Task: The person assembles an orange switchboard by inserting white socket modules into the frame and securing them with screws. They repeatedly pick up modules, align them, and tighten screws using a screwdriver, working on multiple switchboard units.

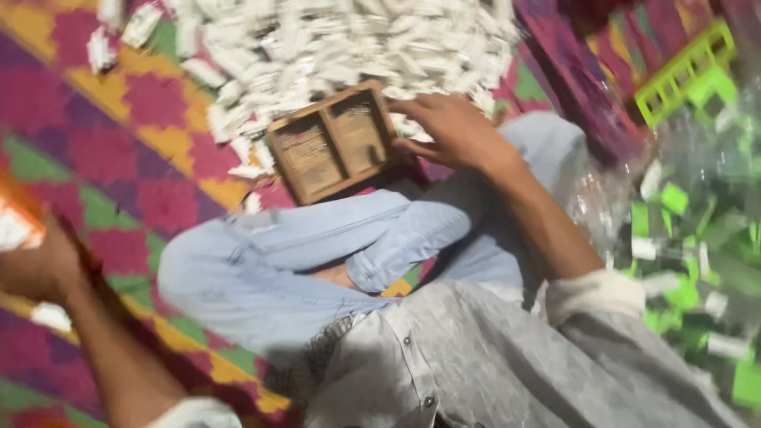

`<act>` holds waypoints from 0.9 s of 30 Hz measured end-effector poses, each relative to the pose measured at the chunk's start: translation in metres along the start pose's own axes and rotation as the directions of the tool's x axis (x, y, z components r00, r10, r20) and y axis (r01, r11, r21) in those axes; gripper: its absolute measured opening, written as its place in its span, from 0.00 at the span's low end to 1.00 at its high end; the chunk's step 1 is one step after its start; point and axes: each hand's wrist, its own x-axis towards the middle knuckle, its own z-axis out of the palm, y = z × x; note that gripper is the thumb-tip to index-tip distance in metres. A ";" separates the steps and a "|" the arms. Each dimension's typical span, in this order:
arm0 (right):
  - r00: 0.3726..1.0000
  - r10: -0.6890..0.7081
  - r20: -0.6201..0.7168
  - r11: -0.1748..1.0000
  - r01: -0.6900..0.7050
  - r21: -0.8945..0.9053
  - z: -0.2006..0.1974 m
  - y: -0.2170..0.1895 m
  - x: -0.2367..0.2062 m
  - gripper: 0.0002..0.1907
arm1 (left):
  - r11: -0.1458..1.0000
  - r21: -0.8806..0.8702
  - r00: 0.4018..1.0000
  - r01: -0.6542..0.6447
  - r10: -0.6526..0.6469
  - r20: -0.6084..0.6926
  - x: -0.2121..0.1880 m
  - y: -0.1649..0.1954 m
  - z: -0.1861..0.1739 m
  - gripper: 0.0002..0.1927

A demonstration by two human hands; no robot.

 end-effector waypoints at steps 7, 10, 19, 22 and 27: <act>0.986 -0.115 -0.124 0.993 0.119 0.026 0.015 0.027 -0.013 0.27 | 0.881 0.283 0.917 -0.380 0.399 -0.009 -0.046 -0.018 -0.005 0.47; 0.990 -0.093 -0.110 0.993 0.099 0.057 0.016 0.037 -0.023 0.27 | 0.813 0.297 0.848 -0.500 0.530 -0.023 -0.079 -0.030 -0.015 0.44; 0.977 -0.112 -0.180 0.991 0.124 0.054 0.025 0.039 -0.046 0.27 | 0.925 -0.357 0.991 -0.131 0.122 -0.050 -0.150 -0.037 -0.033 0.05; 0.949 -0.115 -0.293 0.990 0.135 0.049 0.017 0.040 -0.052 0.28 | 0.955 -0.172 0.969 -0.241 0.227 -0.097 -0.156 -0.040 -0.039 0.10; 0.868 0.012 -0.496 0.995 0.037 0.090 -0.016 0.071 -0.071 0.20 | 0.955 -0.080 0.941 -0.286 0.264 -0.211 -0.137 -0.033 -0.039 0.10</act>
